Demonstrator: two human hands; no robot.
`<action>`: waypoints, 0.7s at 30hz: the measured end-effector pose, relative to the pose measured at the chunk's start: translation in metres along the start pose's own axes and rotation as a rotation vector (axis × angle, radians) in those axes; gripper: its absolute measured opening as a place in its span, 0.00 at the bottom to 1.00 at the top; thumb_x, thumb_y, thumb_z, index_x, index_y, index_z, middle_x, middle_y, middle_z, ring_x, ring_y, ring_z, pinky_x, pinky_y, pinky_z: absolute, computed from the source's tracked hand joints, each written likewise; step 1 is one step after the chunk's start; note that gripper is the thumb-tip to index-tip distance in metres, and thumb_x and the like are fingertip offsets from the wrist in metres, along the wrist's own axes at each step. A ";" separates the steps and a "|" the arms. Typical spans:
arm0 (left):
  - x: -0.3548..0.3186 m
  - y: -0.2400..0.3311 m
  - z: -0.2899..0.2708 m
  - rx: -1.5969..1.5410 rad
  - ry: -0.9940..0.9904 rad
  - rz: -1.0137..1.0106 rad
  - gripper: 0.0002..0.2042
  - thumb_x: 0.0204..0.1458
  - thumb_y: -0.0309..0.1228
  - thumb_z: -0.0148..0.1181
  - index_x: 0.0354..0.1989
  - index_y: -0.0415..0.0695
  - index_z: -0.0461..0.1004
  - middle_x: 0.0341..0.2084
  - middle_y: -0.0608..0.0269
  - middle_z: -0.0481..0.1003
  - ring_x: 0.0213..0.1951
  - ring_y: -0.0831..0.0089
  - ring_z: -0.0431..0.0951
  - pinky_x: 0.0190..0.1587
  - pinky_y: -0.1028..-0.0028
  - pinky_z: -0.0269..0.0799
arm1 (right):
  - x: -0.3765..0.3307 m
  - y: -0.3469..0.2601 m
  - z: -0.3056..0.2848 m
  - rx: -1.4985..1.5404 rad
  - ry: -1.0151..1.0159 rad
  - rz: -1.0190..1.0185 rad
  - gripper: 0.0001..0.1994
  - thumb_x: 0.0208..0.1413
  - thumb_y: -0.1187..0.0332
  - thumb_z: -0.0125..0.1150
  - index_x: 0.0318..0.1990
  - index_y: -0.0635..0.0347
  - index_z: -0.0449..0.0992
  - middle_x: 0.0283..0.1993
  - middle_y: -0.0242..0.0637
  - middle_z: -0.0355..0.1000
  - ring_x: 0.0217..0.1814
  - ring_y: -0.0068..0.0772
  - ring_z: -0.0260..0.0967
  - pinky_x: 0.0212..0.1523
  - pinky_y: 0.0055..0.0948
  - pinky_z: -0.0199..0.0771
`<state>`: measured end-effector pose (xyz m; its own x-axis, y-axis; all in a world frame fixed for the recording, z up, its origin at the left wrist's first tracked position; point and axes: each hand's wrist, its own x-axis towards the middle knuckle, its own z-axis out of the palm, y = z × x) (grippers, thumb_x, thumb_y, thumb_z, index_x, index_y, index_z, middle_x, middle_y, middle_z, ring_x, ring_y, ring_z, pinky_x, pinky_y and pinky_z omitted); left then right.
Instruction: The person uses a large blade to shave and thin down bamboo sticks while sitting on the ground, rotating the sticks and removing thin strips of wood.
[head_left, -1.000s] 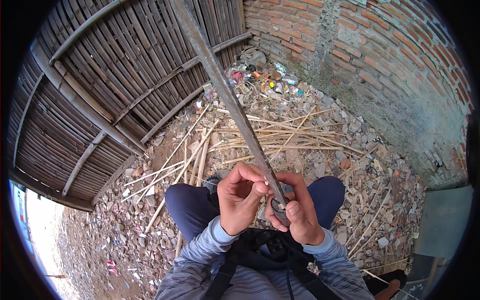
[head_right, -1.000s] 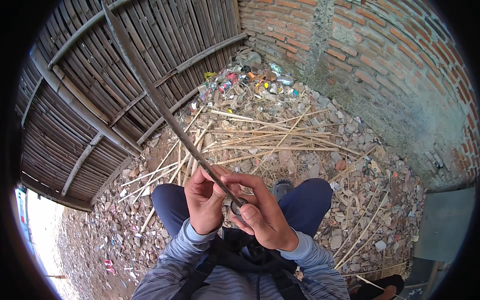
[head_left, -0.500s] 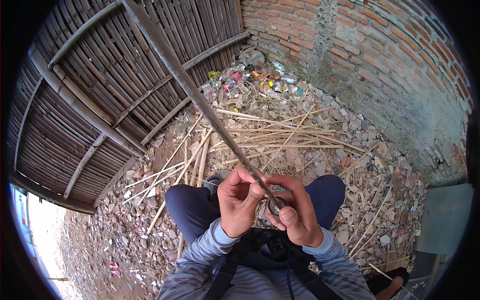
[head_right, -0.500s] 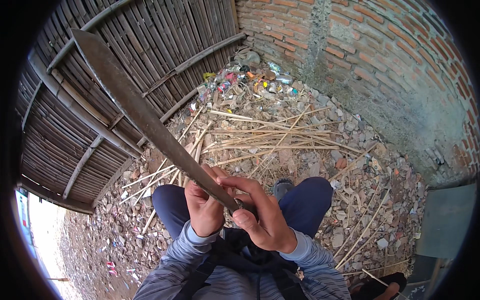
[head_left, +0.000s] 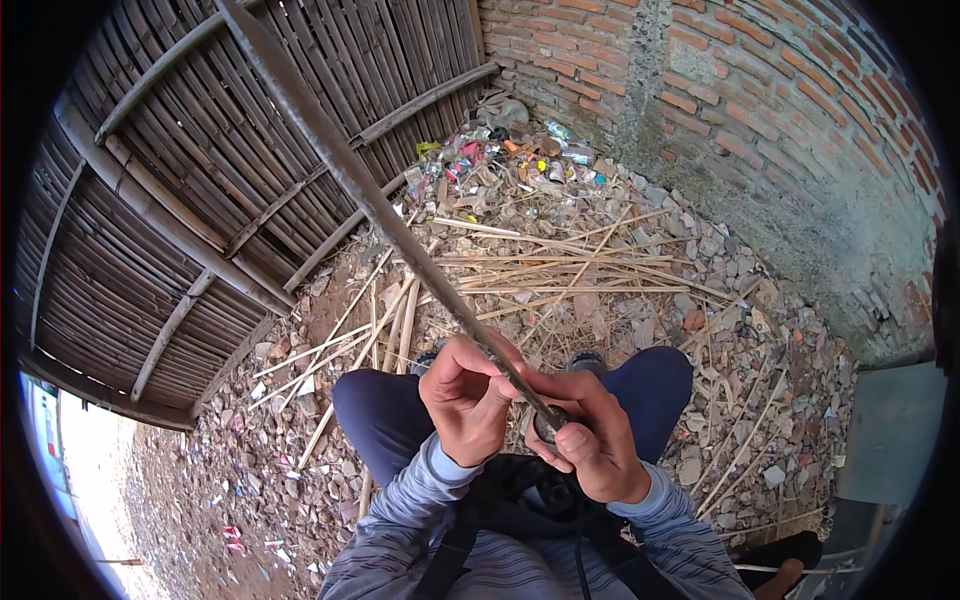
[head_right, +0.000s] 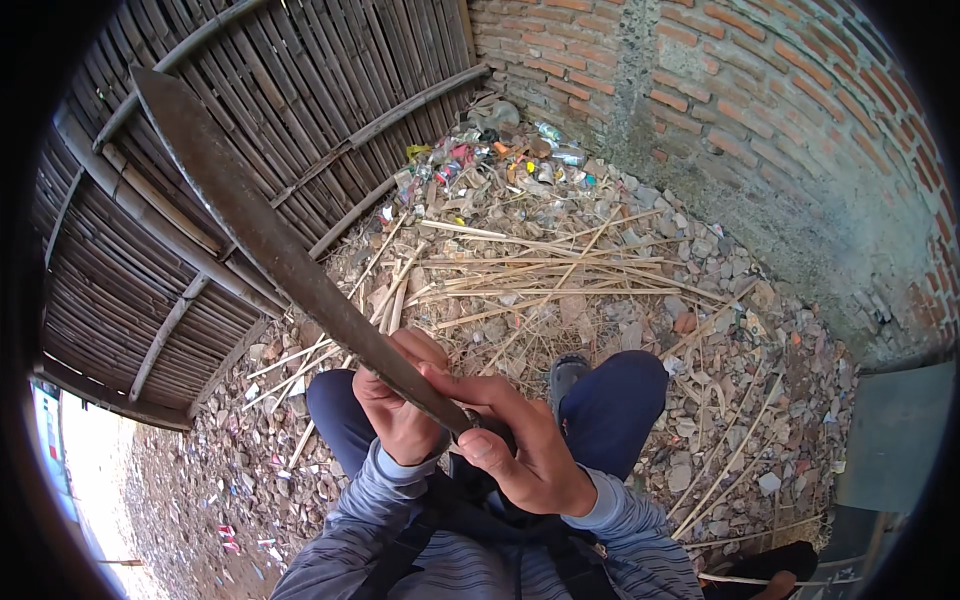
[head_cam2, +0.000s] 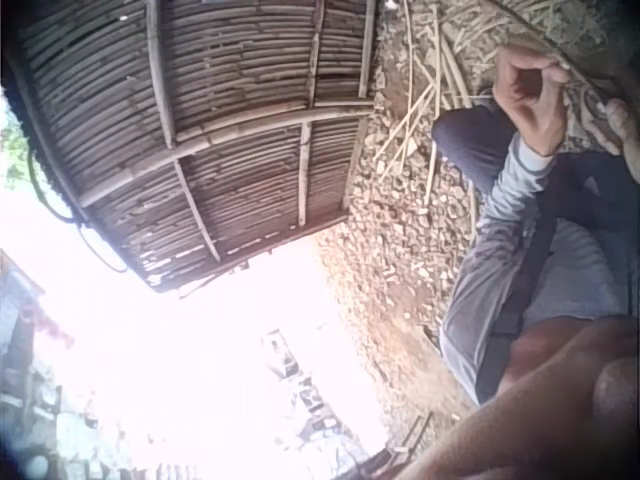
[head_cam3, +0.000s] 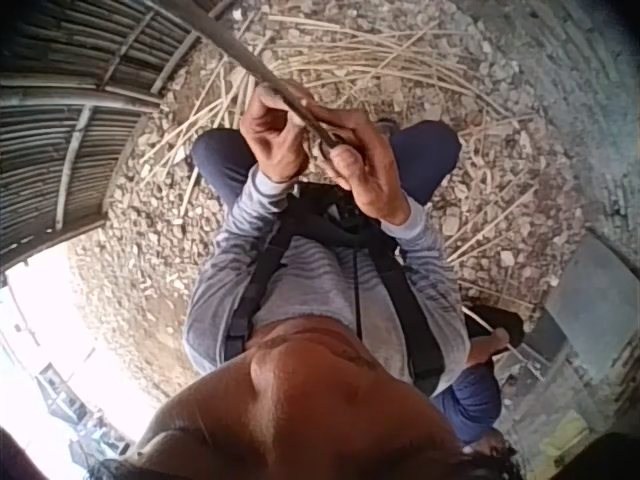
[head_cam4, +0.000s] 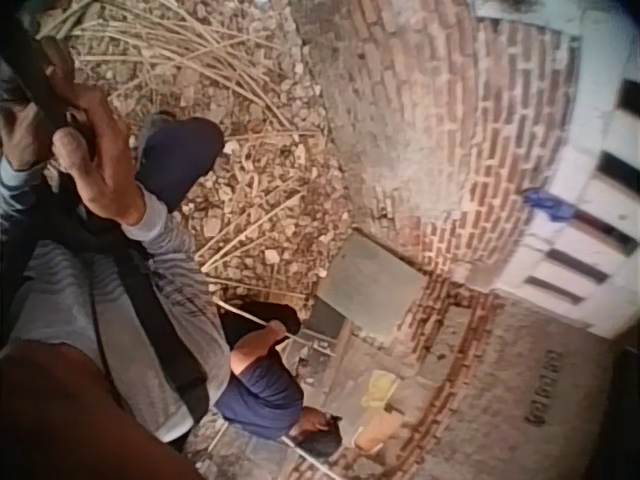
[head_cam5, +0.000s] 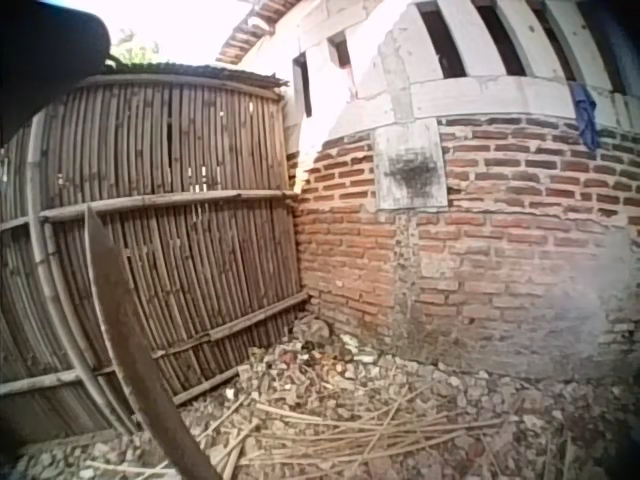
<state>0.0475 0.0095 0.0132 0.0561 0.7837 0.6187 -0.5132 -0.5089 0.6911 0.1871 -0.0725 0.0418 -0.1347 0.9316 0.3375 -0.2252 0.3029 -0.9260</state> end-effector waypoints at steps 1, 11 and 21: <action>0.000 0.004 0.005 0.048 0.036 0.000 0.08 0.59 0.25 0.68 0.37 0.40 0.72 0.29 0.59 0.75 0.31 0.72 0.73 0.35 0.72 0.70 | -0.002 0.000 0.002 0.047 0.008 0.019 0.29 0.71 0.54 0.55 0.69 0.69 0.66 0.47 0.42 0.79 0.28 0.19 0.68 0.33 0.25 0.68; 0.004 0.006 -0.012 0.397 -0.038 0.293 0.09 0.55 0.22 0.69 0.36 0.41 0.71 0.29 0.59 0.76 0.31 0.71 0.74 0.34 0.73 0.70 | -0.002 -0.003 0.002 -0.038 0.049 -0.058 0.28 0.71 0.56 0.58 0.68 0.70 0.69 0.48 0.41 0.80 0.29 0.17 0.69 0.34 0.23 0.70; 0.012 0.000 0.003 0.147 -0.014 0.257 0.10 0.53 0.22 0.74 0.36 0.37 0.77 0.30 0.57 0.82 0.30 0.70 0.79 0.37 0.73 0.73 | 0.005 -0.003 -0.007 0.417 -0.102 0.163 0.34 0.75 0.45 0.44 0.76 0.63 0.57 0.29 0.33 0.69 0.22 0.15 0.60 0.19 0.17 0.57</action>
<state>0.0510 0.0184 0.0219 -0.0469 0.6181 0.7847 -0.3829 -0.7367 0.5574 0.1944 -0.0672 0.0451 -0.2907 0.9294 0.2273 -0.5594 0.0277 -0.8285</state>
